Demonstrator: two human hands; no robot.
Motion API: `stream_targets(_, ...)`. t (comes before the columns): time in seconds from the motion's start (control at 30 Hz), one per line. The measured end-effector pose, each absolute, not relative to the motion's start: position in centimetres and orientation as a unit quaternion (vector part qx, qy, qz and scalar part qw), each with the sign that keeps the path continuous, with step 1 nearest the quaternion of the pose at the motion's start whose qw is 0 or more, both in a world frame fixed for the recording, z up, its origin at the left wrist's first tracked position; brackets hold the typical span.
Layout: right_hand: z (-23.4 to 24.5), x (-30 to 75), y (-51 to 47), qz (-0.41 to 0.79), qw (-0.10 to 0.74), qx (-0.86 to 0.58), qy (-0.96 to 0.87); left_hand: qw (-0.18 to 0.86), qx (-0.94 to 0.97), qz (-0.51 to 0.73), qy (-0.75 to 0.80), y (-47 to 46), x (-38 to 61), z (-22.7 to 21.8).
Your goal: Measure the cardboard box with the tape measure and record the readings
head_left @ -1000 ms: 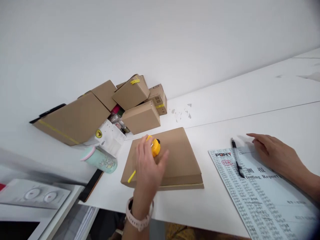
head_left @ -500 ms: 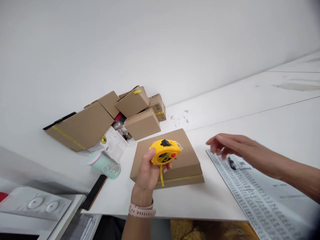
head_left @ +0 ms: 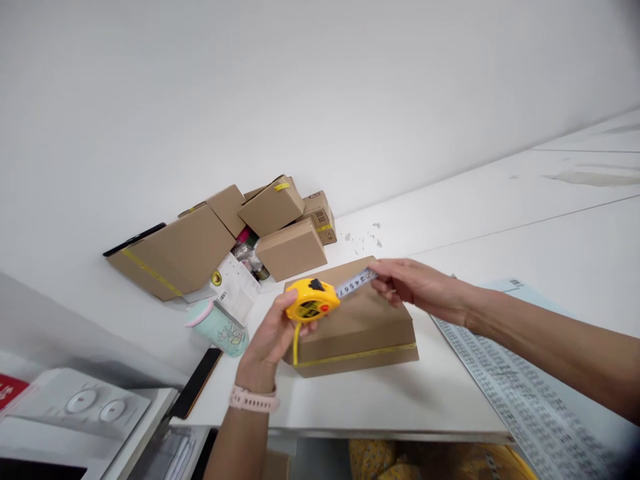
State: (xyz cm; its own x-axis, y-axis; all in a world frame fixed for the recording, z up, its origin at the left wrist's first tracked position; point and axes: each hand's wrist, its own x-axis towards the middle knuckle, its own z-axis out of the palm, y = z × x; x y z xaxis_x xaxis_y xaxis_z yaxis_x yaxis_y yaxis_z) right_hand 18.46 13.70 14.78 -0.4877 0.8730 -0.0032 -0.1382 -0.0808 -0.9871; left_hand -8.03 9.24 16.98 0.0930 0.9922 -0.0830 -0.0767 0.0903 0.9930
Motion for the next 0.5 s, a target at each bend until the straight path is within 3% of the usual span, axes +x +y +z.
stream_targets(0.1, 12.8, 20.2, 15.7, 0.605, 0.426, -0.358, -0.570, 0.542, 0.478, 0.476, 0.501, 10.4, -12.7, 17.3)
stream_targets(0.3, 7.5, 22.0, 16.9, 0.557, 0.408, -0.425, -0.585, 0.523, 0.468, 0.449, 0.553, 11.8, -20.3, 15.8)
stream_targets(0.5, 6.2, 20.4, 17.3, 0.554, 0.405, -0.435, -0.583, 0.527, 0.459, 0.442, 0.562, 12.5, -22.7, 14.2)
